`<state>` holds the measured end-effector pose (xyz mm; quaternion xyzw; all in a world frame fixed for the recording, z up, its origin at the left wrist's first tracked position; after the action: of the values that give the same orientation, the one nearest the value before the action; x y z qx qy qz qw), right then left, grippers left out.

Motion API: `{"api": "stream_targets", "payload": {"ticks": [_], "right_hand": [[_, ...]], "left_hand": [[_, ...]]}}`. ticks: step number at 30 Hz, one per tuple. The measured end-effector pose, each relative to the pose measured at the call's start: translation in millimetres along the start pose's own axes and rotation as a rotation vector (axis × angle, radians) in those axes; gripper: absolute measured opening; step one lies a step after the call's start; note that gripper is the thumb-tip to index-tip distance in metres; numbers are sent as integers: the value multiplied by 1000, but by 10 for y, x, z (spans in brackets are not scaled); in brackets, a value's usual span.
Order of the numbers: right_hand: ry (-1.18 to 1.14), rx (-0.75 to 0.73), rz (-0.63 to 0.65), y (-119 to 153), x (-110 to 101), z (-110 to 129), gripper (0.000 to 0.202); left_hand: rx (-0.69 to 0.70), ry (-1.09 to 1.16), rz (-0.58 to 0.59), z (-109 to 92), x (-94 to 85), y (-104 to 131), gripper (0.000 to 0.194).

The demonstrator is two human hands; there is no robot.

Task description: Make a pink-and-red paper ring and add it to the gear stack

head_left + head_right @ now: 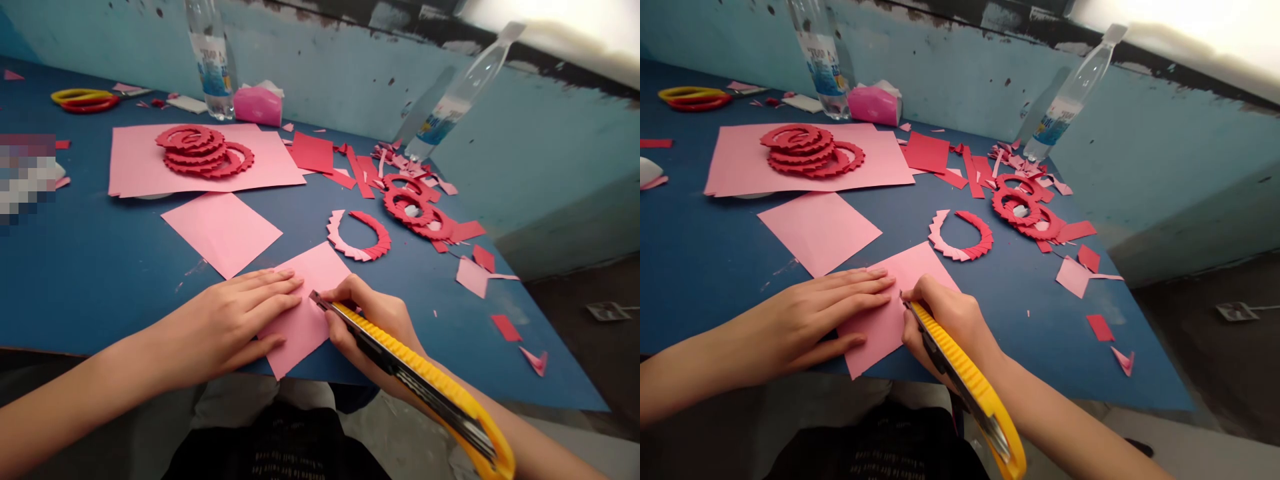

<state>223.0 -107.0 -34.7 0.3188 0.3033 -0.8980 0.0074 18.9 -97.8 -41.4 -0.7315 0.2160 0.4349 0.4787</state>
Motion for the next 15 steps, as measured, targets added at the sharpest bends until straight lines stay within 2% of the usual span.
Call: {"api": "stream_targets", "payload": {"ticks": [15], "right_hand": [[46, 5, 23, 49, -46, 20, 10]], "left_hand": [[-20, 34, -9, 3, -3, 12, 43]]}}
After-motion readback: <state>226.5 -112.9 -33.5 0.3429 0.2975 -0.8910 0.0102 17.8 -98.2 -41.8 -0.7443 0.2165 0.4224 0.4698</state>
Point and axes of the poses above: each hand's wrist, its own y-axis away from the middle knuckle, its own x-axis out of the palm, z = x × y, the point moved 3 cm from there along -y, towards the middle knuckle, and after that the axes turned 13 degrees about -z, right-handed, at the moved point
